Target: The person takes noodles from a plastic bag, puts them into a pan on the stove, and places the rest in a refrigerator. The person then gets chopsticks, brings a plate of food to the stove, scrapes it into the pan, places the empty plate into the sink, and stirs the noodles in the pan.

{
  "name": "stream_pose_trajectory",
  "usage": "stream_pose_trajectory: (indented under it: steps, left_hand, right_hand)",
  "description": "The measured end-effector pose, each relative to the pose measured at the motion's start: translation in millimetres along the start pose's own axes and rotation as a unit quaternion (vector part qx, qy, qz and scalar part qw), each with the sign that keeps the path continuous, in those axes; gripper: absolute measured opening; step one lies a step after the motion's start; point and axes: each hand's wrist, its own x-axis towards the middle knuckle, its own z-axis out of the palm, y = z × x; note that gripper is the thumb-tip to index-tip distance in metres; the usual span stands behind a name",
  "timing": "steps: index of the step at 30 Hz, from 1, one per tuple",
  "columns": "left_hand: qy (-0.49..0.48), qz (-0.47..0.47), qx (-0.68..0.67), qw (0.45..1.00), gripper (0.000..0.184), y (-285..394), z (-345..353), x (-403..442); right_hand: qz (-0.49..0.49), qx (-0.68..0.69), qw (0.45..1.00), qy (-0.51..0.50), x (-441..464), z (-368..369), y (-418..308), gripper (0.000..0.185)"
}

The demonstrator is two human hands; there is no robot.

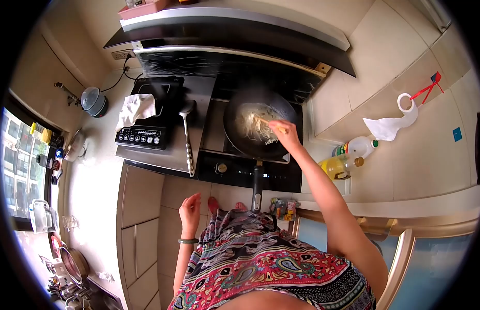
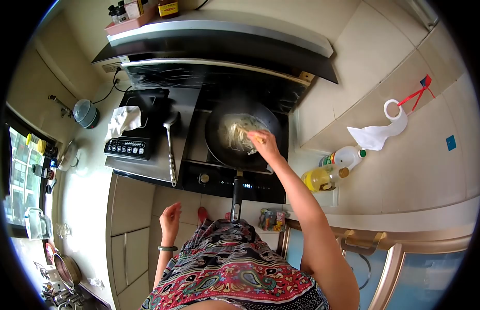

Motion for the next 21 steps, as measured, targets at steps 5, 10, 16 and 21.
stream_pose_trajectory:
  steps: [5, 10, 16, 21]
  left_hand:
    - [0.012, -0.028, -0.027, 0.999, 0.023, -11, -3, -4]
    - [0.009, -0.017, -0.020, 1.000, 0.022, -7, -5, -3]
    - [-0.013, -0.006, -0.018, 1.000, 0.021, -9, 3, 2]
    - [-0.017, 0.020, -0.030, 0.999, 0.020, 0, 14, 7]
  right_hand:
    - [-0.010, -0.063, 0.997, 0.052, 35, -6, 17, 0.009]
    - [0.080, -0.020, 0.994, -0.071, 17, -5, 17, 0.011]
    - [0.063, -0.059, 0.991, -0.105, -14, -22, 3, 0.010]
    - [0.048, -0.037, 0.990, -0.130, -39, -37, -17, 0.009]
